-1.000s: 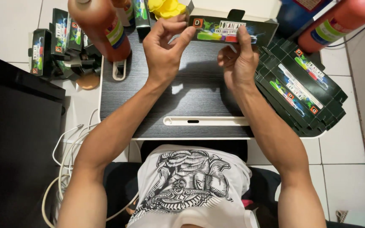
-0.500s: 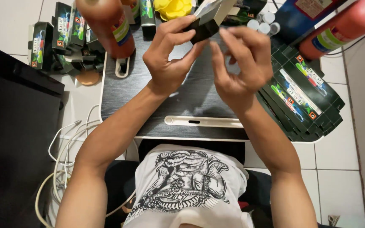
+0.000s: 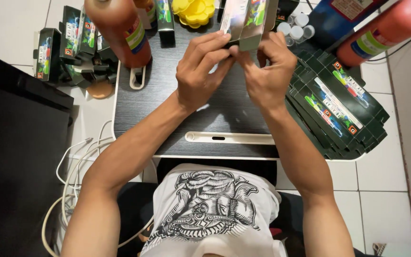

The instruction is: The person assembles small rectangular cardboard boxes by folding flat die-cut pieces into shape. They handle multiple boxes one at a time, folding the sides and tabs to form the box structure, then place the finished boxes on the table.

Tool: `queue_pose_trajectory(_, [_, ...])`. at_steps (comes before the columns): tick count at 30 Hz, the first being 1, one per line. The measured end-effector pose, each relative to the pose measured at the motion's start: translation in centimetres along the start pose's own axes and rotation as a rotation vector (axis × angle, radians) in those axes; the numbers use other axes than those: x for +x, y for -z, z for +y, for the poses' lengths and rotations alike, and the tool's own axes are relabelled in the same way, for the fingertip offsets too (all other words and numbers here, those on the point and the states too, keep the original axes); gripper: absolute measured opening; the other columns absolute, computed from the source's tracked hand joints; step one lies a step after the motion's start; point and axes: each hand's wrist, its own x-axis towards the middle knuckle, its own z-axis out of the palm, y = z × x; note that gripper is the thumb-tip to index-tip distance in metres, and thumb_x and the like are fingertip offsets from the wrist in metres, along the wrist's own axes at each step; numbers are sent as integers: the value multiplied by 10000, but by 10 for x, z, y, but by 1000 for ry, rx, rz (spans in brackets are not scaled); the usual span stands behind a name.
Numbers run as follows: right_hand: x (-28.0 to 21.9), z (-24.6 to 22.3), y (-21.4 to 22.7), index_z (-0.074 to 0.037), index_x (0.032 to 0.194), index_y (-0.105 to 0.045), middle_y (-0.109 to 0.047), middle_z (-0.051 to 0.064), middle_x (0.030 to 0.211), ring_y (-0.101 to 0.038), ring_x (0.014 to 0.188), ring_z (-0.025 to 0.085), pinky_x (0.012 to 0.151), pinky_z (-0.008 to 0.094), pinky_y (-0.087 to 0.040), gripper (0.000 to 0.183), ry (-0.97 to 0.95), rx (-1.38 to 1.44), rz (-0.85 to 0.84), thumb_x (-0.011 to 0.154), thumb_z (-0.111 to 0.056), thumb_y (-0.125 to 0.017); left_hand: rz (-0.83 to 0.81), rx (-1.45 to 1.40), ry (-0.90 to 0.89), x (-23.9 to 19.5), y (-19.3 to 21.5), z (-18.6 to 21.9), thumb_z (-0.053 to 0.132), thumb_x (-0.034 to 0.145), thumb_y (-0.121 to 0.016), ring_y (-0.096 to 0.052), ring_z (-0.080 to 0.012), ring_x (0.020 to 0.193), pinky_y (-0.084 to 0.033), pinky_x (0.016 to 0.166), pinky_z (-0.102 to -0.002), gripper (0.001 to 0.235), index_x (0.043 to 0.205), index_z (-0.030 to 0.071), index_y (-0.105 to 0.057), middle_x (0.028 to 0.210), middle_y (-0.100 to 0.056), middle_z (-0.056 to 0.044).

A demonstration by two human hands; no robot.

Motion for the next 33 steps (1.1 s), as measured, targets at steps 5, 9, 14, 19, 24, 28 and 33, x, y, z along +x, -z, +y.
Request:
queue_pose_trajectory(5, [-7, 14, -4, -62, 915, -747, -675, 34, 860, -535, 818, 135, 718, 284, -454, 122, -99, 172, 41, 897, -100, -862, 0, -10, -11, -3, -3, 5, -100, 899, -825, -706, -369, 1073, -623, 933, -417, 176, 876, -39, -661, 1131, -691, -184])
queue_pose_trajectory(9, [-8, 25, 0, -37, 963, -757, -745, 59, 926, -656, 832, 111, 710, 247, -532, 133, -197, 277, -14, 886, -22, -864, -7, -1, 17, -7, -6, 7, -83, 906, -821, -718, -360, 1057, -617, 911, -403, 234, 835, -3, -613, 1128, -695, -157])
queue_pose_trajectory(14, [-8, 28, -6, -69, 903, -752, -596, 10, 808, -447, 777, 119, 638, 276, -367, 184, -167, 106, -12, 867, -95, -930, -66, -41, 98, -12, -5, 0, -74, 914, -798, -693, -376, 1073, -587, 938, -439, 163, 929, -25, -643, 1137, -692, -198])
queue_pose_trajectory(19, [-3, 26, 1, -47, 968, -770, -744, 77, 1017, -681, 953, 165, 861, 289, -554, 204, -199, 295, -70, 828, -36, -918, -53, -38, 97, -14, -6, 6, -101, 892, -805, -698, -377, 1050, -598, 921, -433, 197, 933, -29, -626, 1112, -693, -195])
queue_pose_trajectory(24, [-2, 21, 7, -36, 1075, -775, -751, 89, 1041, -613, 829, 135, 678, 264, -481, 231, -168, 245, -108, 885, -58, -904, -67, -62, 124, -13, -6, 8, -96, 886, -812, -698, -361, 1059, -586, 928, -429, 210, 927, -23, -619, 1120, -691, -204])
queue_pose_trajectory(28, [-2, 15, 3, -48, 788, -726, -617, 32, 718, -459, 727, 164, 602, 316, -386, 262, 12, -109, -37, 867, -152, -953, -69, -58, 137, -14, -7, 3, -85, 886, -810, -699, -360, 1049, -567, 921, -432, 193, 980, -14, -658, 1115, -694, -192])
queue_pose_trajectory(33, [-1, 8, 6, -49, 900, -766, -628, 56, 798, -481, 690, 140, 589, 295, -387, 161, 40, -3, -51, 916, -163, -878, -61, -53, 140, -17, -8, 7, -90, 859, -856, -701, -360, 1053, -591, 931, -428, 262, 999, -21, -645, 1114, -691, -182])
